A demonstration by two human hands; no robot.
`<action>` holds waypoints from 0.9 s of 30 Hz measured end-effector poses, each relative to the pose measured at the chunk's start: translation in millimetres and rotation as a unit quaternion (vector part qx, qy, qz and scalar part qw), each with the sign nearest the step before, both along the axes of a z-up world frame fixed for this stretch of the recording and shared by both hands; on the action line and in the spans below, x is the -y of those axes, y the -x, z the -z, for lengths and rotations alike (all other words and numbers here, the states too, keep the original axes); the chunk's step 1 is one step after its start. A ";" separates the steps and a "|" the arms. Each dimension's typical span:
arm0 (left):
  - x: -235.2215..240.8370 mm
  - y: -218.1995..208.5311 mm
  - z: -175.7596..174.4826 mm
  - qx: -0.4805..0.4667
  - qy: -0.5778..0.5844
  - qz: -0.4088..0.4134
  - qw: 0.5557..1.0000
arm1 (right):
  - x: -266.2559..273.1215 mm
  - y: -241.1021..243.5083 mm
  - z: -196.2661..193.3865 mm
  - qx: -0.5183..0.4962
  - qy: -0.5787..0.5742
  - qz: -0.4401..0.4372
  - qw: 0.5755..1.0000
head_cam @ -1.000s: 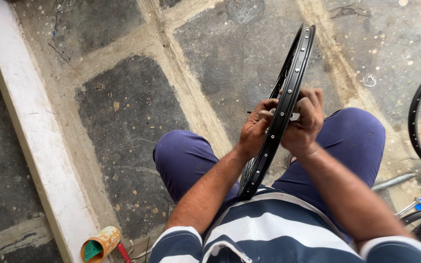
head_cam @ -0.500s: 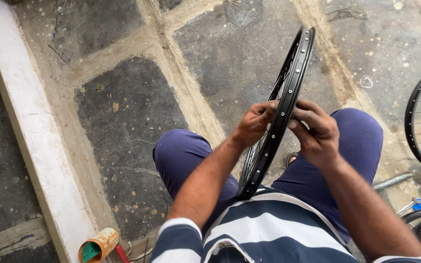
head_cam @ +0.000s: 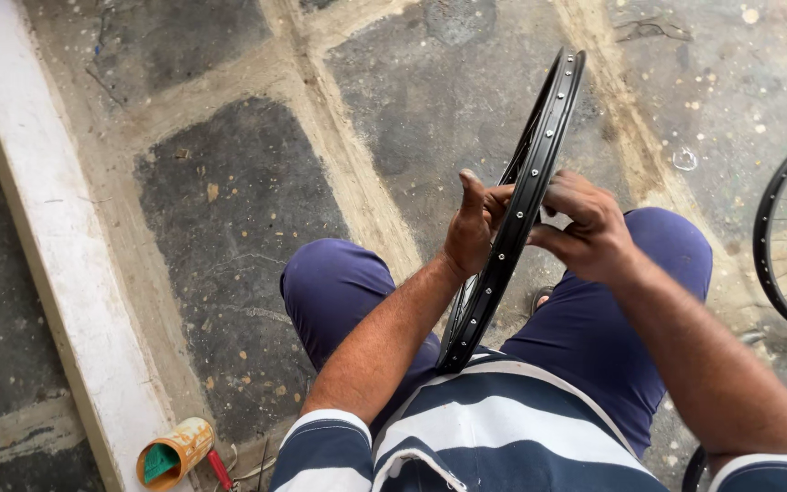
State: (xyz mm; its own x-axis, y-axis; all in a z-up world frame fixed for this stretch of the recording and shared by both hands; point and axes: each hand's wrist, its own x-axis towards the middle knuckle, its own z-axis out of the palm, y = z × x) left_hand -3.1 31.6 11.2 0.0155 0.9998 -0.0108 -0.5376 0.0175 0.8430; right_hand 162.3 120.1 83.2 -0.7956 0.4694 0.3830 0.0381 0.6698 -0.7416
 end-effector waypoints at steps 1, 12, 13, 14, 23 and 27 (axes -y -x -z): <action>0.9 -0.9 2.5 0.018 0.013 0.003 1.000 | 8.1 3.1 5.8 -0.020 -0.022 0.038 0.999; 26.1 1.8 -5.9 -0.026 0.009 -0.073 0.997 | 57.8 41.9 27.9 -0.215 -0.044 0.227 0.949; 41.0 3.6 -15.6 -0.043 -0.011 -0.091 0.995 | 55.0 37.8 26.8 -0.229 0.016 0.191 0.954; 56.4 4.5 -25.5 -0.059 -0.030 -0.109 0.992 | 53.3 35.6 26.1 -0.243 0.076 0.154 0.955; 111.0 -0.9 -74.4 -0.328 -0.093 -0.107 0.934 | 35.5 34.0 7.9 -0.012 0.107 0.202 0.973; 94.4 6.9 -92.2 -0.323 -0.007 -0.097 0.942 | 20.8 24.5 7.4 -0.050 0.270 0.110 0.955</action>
State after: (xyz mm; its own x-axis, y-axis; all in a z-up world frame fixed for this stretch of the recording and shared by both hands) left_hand -10.0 -62.8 103.3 -0.1726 0.9833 0.0580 0.0947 -0.0420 0.9946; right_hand 137.8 99.3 75.8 -0.6265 0.7720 0.1069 0.0451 0.1728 -0.9839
